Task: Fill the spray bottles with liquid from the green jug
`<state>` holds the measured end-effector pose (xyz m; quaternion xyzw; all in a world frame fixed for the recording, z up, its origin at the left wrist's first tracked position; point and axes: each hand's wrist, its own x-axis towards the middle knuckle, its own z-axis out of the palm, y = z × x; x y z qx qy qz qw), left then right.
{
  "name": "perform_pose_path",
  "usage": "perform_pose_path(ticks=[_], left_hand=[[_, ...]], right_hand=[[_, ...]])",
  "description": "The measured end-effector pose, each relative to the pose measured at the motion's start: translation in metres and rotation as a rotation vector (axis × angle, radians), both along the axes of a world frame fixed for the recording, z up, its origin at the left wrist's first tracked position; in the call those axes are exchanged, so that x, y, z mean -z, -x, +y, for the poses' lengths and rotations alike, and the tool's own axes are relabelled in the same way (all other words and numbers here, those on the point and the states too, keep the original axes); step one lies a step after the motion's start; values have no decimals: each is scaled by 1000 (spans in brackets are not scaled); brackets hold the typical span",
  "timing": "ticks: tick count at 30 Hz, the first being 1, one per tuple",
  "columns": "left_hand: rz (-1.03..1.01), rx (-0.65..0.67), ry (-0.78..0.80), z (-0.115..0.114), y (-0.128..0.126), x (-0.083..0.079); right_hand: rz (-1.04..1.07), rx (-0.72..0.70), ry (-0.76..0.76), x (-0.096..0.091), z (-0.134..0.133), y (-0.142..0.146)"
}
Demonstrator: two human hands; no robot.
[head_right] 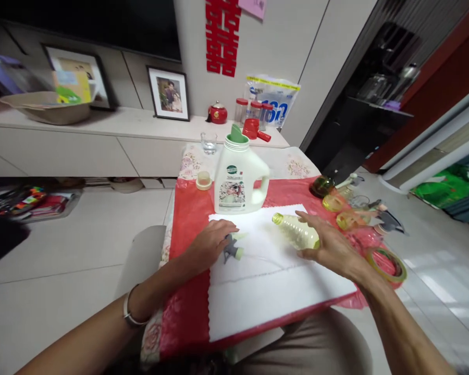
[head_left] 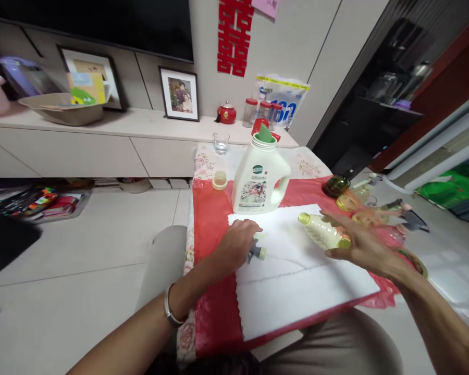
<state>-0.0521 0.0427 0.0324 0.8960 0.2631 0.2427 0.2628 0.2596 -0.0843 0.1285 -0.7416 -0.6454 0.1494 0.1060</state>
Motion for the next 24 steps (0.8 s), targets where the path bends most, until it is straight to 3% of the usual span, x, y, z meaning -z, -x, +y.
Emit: perform_pose_path(ticks=[5,11,17,24], left_hand=[[279,197,-137,-7,1,23],[268,210,-158,3,-1,35],[106,222,-76,6,1,39],[74,259,9,6,8,19]], right_hand=[[-66,44,94,33,-44,-18],[-174,101,76,55,-84,-28],[-249,124,-2,64,-88,-30],[-238,72,-78,56,-80,-24]])
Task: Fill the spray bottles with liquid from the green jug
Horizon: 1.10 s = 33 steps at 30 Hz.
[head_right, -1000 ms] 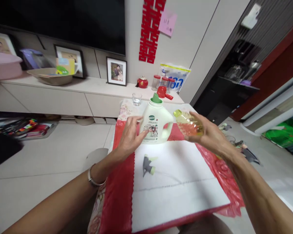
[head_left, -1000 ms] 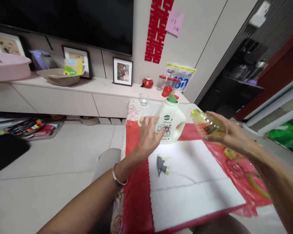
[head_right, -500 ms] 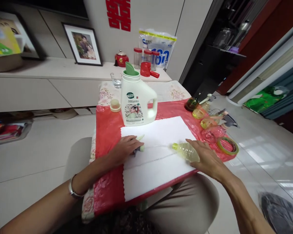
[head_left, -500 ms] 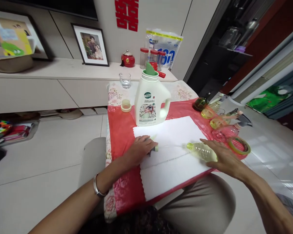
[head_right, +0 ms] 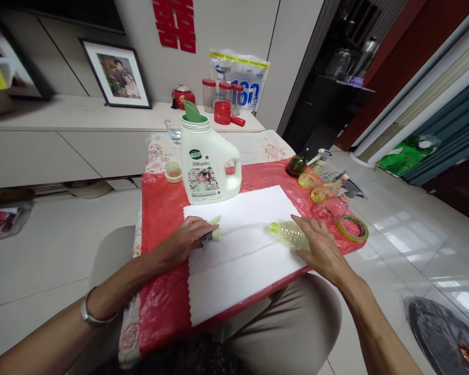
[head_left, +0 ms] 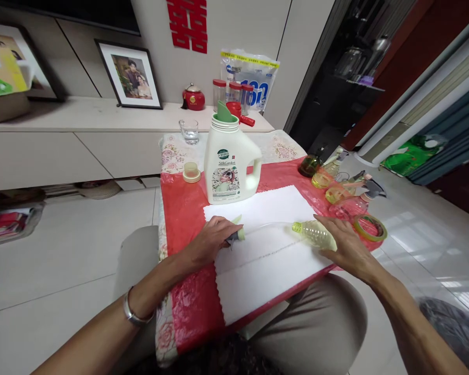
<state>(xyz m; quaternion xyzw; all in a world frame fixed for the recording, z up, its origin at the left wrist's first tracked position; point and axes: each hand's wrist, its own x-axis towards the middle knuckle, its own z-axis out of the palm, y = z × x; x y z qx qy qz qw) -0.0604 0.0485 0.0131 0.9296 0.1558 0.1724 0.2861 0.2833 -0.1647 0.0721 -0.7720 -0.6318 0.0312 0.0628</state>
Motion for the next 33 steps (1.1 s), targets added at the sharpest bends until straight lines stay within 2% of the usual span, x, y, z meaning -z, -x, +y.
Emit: perform_pose_path(ticks=[8,11,13,17,21,24,27,29,31,33], left_hand=[[46,63,26,-2,-4,-17],[34,81,118,-8,-11,-32],[-23,88,235,-13,-16,-45],[-157,-81,491,-24,-23,-62],[-226,-239,614,-30,-25,-63],[-218,-252,698,-31,-24,-61],[-210,-208,687,-29,-23,-64],[-221,-180,626,-27,-22,-66],[-240,-157,560,-26,-22,-68],[-267,-146,508,-26,-22,-67]], right_hand=[[43,-93,-10,-8,9,19],[69,-176,-4,-13,17,40],[83,-217,-7,-17,23,56],[93,-237,-77,-24,32,81],[113,-273,-174,-27,34,88],[150,-328,-265,-28,32,85],[321,-342,-317,-30,30,80],[512,-288,-304,-30,28,77],[751,-163,-245,-30,29,75],[1026,30,-147,-27,33,77]])
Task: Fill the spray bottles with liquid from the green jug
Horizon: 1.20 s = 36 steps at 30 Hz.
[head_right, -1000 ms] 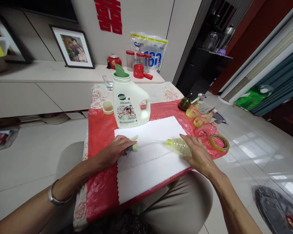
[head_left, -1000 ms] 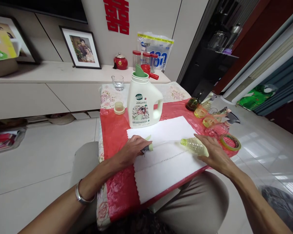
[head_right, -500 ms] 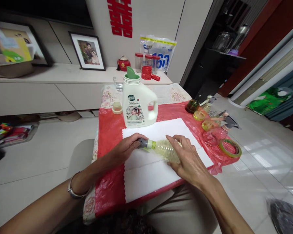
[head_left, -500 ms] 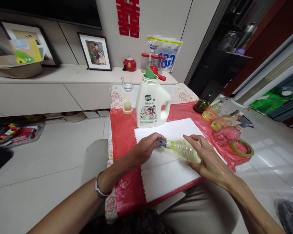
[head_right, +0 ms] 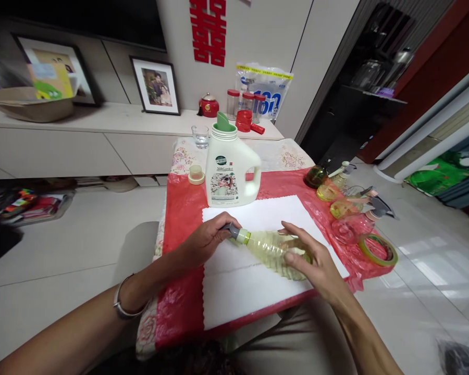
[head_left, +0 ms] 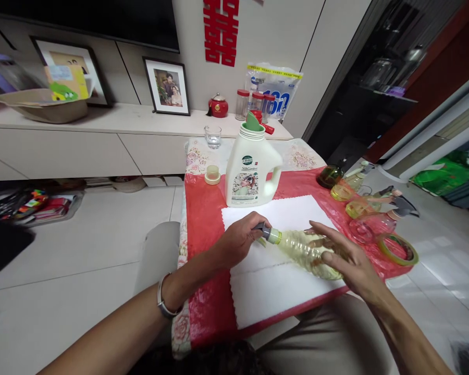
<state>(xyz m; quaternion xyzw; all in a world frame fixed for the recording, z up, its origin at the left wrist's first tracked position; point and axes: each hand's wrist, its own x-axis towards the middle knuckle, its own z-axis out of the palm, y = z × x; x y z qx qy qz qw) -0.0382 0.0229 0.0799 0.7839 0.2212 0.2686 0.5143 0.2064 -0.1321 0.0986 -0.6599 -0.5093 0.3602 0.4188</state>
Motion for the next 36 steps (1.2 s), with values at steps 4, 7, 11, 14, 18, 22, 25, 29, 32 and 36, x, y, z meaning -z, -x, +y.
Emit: perform_pose_path(ticks=[4,7,11,14,18,22,25,29,32,36], left_hand=[[-5,35,26,-2,1,8],[27,-3,232,-2,0,15],[-57,-91,544,2,-1,18],[-70,-90,542,4,1,15],[-101,-82,183,4,6,8],[-27,-43,211,7,10,5],[35,-69,455,10,11,7],[33,-59,395,9,12,7],[-15,8,-2,6,18,5],[-50,40,-227,4,35,-2]], right_hand=[[415,150,248,13,11,14],[420,209,179,24,11,26],[184,135,-171,25,-2,33],[-39,71,-234,21,-5,31],[301,179,151,14,2,24],[403,-17,265,7,0,20],[-164,-32,-137,7,-4,21],[-361,42,-231,10,1,28],[135,130,224,6,6,30],[392,-37,468,-4,15,15]])
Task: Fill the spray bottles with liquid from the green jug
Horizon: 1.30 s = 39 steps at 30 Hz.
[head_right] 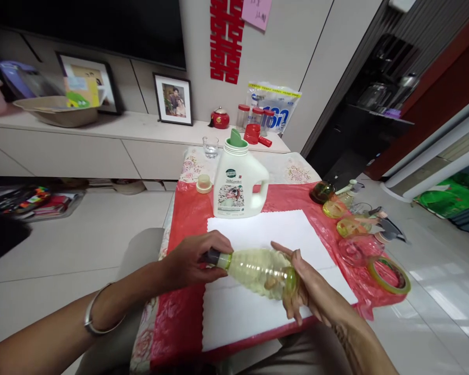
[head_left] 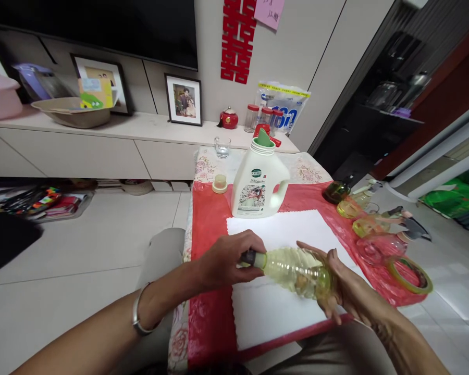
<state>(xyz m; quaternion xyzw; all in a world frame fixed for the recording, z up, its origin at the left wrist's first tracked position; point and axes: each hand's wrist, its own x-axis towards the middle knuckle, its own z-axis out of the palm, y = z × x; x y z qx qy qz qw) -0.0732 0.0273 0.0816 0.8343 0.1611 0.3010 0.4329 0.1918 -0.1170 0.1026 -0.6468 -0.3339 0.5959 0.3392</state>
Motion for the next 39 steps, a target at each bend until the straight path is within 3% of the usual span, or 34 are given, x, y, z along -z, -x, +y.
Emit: perform_pose_path(ticks=[2,4,7,9,13,17,20,22,24,27,33,36,39], left_hand=[[38,-85,95,2,11,-4],[107,-177,256,7,22,-10],[187,-187,476,18,37,-22],[206,-164,555,25,47,-32],[201,-255,511,43,70,-53],[160,-433,454,69,102,-64],[112,-620,466,88,117,-62],[47,-730,463,99,114,-55],[-25,-775,450,109,98,-42],[-95,-711,475,125,56,-19],[13,-581,604,161,-35,17],[124,-532,597,178,-59,24],[231,-551,529,191,-71,32]], right_hand=[[-165,-33,-129,-3,16,-14],[-400,106,-310,-5,43,-28],[-483,231,-501,-6,102,-37],[-484,241,-602,-7,144,-34],[-434,213,-665,0,209,-18],[-395,311,-683,15,238,-14],[-358,461,-752,12,233,-26],[-325,566,-801,0,217,-38],[-282,634,-830,-13,192,-47],[-229,661,-802,-21,146,-51],[-226,661,-627,14,72,-41],[-250,647,-630,30,55,-39],[-297,549,-649,34,43,-35]])
